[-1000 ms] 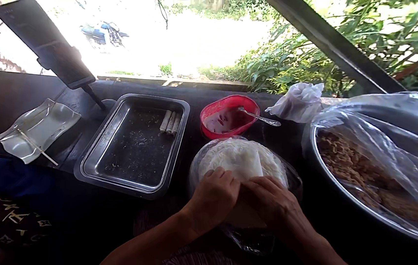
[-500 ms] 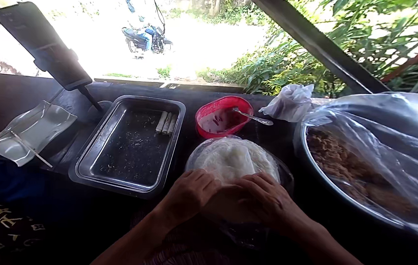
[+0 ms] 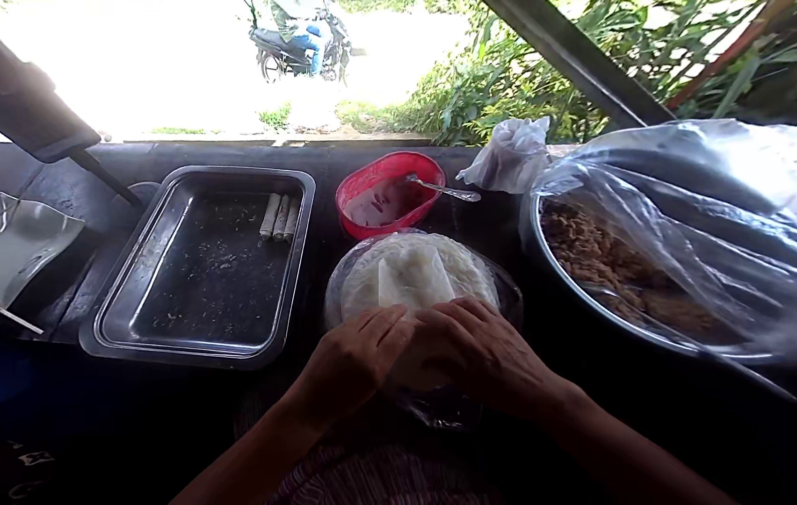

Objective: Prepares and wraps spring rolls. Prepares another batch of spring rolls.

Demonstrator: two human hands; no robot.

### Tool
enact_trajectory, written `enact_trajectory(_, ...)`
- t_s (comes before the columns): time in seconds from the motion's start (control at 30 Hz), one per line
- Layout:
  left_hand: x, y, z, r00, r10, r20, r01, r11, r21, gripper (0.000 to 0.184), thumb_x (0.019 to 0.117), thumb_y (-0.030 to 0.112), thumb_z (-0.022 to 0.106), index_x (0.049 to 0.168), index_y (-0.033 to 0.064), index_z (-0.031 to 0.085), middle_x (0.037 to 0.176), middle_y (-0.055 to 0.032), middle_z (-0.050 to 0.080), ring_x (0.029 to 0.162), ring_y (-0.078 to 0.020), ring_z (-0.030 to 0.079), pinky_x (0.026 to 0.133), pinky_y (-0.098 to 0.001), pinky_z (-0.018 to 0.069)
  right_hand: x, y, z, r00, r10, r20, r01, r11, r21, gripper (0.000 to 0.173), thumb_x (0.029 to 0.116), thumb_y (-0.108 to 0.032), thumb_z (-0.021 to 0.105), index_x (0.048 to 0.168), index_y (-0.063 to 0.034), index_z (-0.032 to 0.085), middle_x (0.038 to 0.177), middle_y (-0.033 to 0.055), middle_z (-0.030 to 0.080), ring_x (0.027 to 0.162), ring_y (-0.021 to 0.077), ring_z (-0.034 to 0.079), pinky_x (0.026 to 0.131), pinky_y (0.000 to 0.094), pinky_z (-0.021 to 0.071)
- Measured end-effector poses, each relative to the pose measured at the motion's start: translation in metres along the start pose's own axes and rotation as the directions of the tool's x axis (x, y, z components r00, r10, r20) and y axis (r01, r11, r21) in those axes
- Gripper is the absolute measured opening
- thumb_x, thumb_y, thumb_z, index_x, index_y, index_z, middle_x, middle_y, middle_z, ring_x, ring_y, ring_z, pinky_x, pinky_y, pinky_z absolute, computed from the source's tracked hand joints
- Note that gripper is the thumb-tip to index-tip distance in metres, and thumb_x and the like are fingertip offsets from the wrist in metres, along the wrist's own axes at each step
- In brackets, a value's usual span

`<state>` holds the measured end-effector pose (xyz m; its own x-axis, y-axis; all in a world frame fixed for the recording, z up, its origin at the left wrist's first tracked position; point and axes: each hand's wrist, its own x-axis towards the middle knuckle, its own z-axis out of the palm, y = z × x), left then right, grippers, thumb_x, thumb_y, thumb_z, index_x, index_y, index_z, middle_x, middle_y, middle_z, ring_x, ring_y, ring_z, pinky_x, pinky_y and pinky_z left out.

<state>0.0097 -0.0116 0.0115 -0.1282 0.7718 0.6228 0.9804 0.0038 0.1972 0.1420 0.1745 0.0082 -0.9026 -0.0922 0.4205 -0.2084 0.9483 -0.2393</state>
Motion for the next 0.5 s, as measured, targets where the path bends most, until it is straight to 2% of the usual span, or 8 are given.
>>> enact_trajectory(0.1,0.0,-0.002,0.0,1.0,0.006,0.028,-0.006,1.0,-0.002,0.024,0.1023,0.009,0.053,0.113,0.006,0.074,0.116,-0.0185,0.074,0.107,-0.0297,0.072,0.093,-0.0352,0.0572,-0.007,0.004,-0.003,1.0,0.019,-0.021,-0.018,0.999,0.048,0.04,0.1047,-0.04,0.048,0.12,-0.0086,0.067,0.111,0.0084,0.073,0.106,0.0271,0.067,0.092,0.0429,0.052)
enact_trajectory(0.2,-0.011,-0.009,-0.01,0.996,-0.038,0.078,0.035,0.999,0.039,0.032,0.0967,0.022,0.052,0.117,0.0147,0.075,0.121,-0.0166,0.072,0.111,-0.0312,0.07,0.089,-0.041,0.0566,-0.009,0.006,-0.002,1.0,-0.004,-0.002,0.004,0.999,0.049,0.041,0.1066,-0.042,0.043,0.122,-0.0148,0.069,0.11,0.0077,0.071,0.106,0.0272,0.066,0.093,0.0435,0.0509)
enact_trajectory(0.27,-0.02,-0.014,-0.014,0.993,-0.061,0.099,0.057,0.997,0.045,0.03,0.0978,0.023,0.054,0.115,0.0119,0.075,0.119,-0.0172,0.072,0.11,-0.0304,0.07,0.093,-0.0384,0.056,-0.006,0.005,-0.001,1.0,-0.021,0.023,0.02,0.999,0.031,0.043,0.1066,-0.045,0.041,0.126,-0.0198,0.069,0.106,0.0086,0.07,0.104,0.0289,0.065,0.09,0.0445,0.0508)
enact_trajectory(0.33,-0.028,-0.019,-0.014,0.994,-0.079,0.071,0.075,0.996,0.055,0.022,0.1008,0.013,0.055,0.109,0.0071,0.075,0.112,-0.0182,0.072,0.104,-0.0294,0.071,0.093,-0.0336,0.0562,-0.001,0.004,0.0,0.998,-0.043,0.035,0.043,0.999,0.007,0.043,0.1053,-0.048,0.041,0.128,-0.0238,0.069,0.102,0.0102,0.069,0.098,0.0309,0.065,0.085,0.0455,0.0518)
enact_trajectory(0.4,-0.034,-0.022,-0.013,0.995,-0.091,0.033,0.087,0.991,0.099,0.02,0.0998,0.008,0.056,0.106,0.0065,0.075,0.106,-0.0168,0.073,0.095,-0.0275,0.071,0.085,-0.03,0.0567,0.003,0.002,0.0,0.997,-0.059,0.057,0.061,0.998,-0.024,0.045,0.1049,-0.051,0.04,0.131,-0.027,0.068,0.1,0.0114,0.067,0.094,0.0319,0.065,0.082,0.0462,0.0513)
enact_trajectory(0.5,-0.033,-0.021,-0.013,0.996,-0.081,-0.034,0.085,0.982,0.168,0.018,0.0988,0.009,0.058,0.102,0.0076,0.076,0.09,-0.0131,0.07,0.08,-0.0252,0.066,0.071,-0.0284,0.0536,0.007,0.0,0.001,0.994,-0.078,0.078,0.083,0.994,-0.065,0.047,0.1042,-0.054,0.04,0.131,-0.0279,0.068,0.097,0.0122,0.066,0.09,0.0325,0.064,0.078,0.0462,0.0506)
